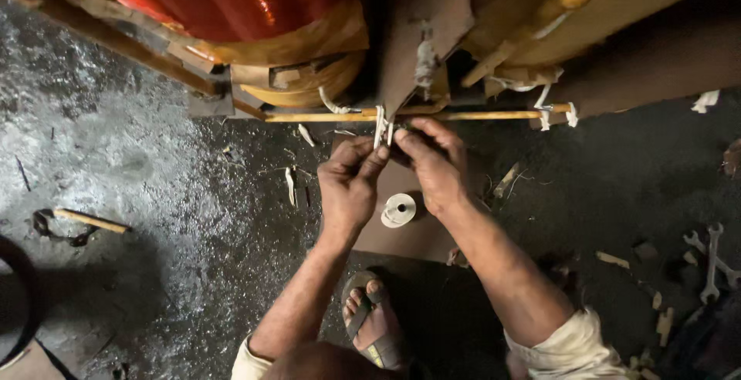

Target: The person sits on the floor of a workshop and ties strips of white tape around wooden dowels mounted on a machine frame, knotting each strip by hand and cutting the tape with scissors. They pull tape from a small roll, secure several dowels one at a time, and at the end reach into a cardboard box for more material.

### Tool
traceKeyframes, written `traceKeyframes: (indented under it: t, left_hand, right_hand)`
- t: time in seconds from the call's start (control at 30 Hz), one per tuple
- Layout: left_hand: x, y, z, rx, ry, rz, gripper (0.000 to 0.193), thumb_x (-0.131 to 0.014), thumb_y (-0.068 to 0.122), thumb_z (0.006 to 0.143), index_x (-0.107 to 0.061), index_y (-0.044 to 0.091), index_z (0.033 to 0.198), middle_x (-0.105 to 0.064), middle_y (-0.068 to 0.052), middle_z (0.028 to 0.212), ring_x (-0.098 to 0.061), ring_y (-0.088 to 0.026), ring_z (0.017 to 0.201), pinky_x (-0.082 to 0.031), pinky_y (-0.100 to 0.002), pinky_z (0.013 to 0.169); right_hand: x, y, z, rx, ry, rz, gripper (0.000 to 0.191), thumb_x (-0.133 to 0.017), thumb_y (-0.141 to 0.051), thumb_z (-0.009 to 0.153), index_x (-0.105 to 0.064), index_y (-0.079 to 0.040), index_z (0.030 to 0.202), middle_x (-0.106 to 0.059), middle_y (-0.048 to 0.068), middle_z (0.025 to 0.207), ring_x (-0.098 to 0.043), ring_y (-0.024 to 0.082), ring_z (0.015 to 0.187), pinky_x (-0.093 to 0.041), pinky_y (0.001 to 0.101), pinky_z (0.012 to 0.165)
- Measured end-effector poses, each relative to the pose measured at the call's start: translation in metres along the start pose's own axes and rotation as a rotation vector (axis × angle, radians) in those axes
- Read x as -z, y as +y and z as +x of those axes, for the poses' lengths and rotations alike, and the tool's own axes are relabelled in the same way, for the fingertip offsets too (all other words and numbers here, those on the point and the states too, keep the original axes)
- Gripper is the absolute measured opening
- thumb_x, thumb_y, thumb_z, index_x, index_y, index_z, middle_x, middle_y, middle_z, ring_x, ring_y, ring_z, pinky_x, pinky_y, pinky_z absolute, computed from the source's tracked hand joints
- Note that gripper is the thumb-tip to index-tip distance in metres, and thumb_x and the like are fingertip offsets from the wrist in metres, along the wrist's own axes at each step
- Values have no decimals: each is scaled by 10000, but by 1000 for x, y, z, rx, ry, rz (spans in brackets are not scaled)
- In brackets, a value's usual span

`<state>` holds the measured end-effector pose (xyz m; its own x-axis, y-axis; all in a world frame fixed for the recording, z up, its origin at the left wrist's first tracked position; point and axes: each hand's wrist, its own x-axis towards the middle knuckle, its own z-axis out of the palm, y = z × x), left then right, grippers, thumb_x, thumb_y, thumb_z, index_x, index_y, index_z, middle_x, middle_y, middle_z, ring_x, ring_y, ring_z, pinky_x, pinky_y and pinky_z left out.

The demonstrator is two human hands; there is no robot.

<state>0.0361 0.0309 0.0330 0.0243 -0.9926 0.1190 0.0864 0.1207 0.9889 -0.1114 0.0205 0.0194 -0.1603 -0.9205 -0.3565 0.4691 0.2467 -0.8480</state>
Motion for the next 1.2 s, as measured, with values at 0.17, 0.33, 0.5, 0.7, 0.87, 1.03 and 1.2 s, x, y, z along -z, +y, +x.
traceKeyframes:
  t: [0.17,0.33,0.5,0.7,0.87,1.03,1.2]
  left_hand:
    - [-9,-18,-13,66,144,-74,162,-767,15,975,-767,-10,1135,-712,-30,1022,-596,-66,821,-477,-222,684]
    - [-10,-26,-15,233,230,-419,475,-757,-45,890,-634,16,1345,-732,-38,1003,-557,-56,695,-411,-195,538]
    - [3,-16,-7,-109,41,-30,503,-727,-55,907,-570,3,1382,-725,-85,1117,-702,-140,975,-591,-286,870]
    - [34,8,15,-176,-103,365,173,-783,26,897,-747,27,1065,-766,-80,901,-706,-137,758,-566,-274,683]
    - [52,15,35,6,-192,363,126,-775,135,930,-757,18,972,-730,-76,808,-656,-125,707,-537,-294,647]
    - [48,19,41,227,-375,338,223,-692,198,980,-737,0,890,-670,-51,726,-583,-98,653,-483,-296,599]
    - [49,10,64,419,-265,302,140,-661,142,902,-774,60,917,-642,-1,654,-521,-73,588,-428,-278,534]
  right_hand:
    - [-17,4,-5,216,26,-111,303,-749,38,893,-622,7,1166,-745,95,979,-690,147,856,-595,281,750]
    - [-21,7,-15,197,43,-16,280,-706,50,885,-607,-15,1139,-732,77,1016,-711,146,876,-648,302,756]
    - [-2,1,-37,245,-126,-452,347,-736,23,937,-682,0,1278,-559,31,866,-461,83,729,-392,219,632]
    - [12,-23,-12,677,93,-870,120,-631,-66,1021,-743,-29,1046,-741,19,883,-669,84,750,-548,242,674]
    - [13,-44,-19,947,17,-888,75,-685,-58,1036,-640,2,1036,-677,68,912,-627,165,805,-534,310,790]
    - [3,-55,-12,1001,-598,-869,79,-664,-45,937,-616,-64,997,-652,118,1025,-643,292,888,-527,352,821]
    - [16,-72,25,873,-824,-1227,169,-788,-30,914,-665,-73,1022,-653,80,916,-638,231,721,-522,351,612]
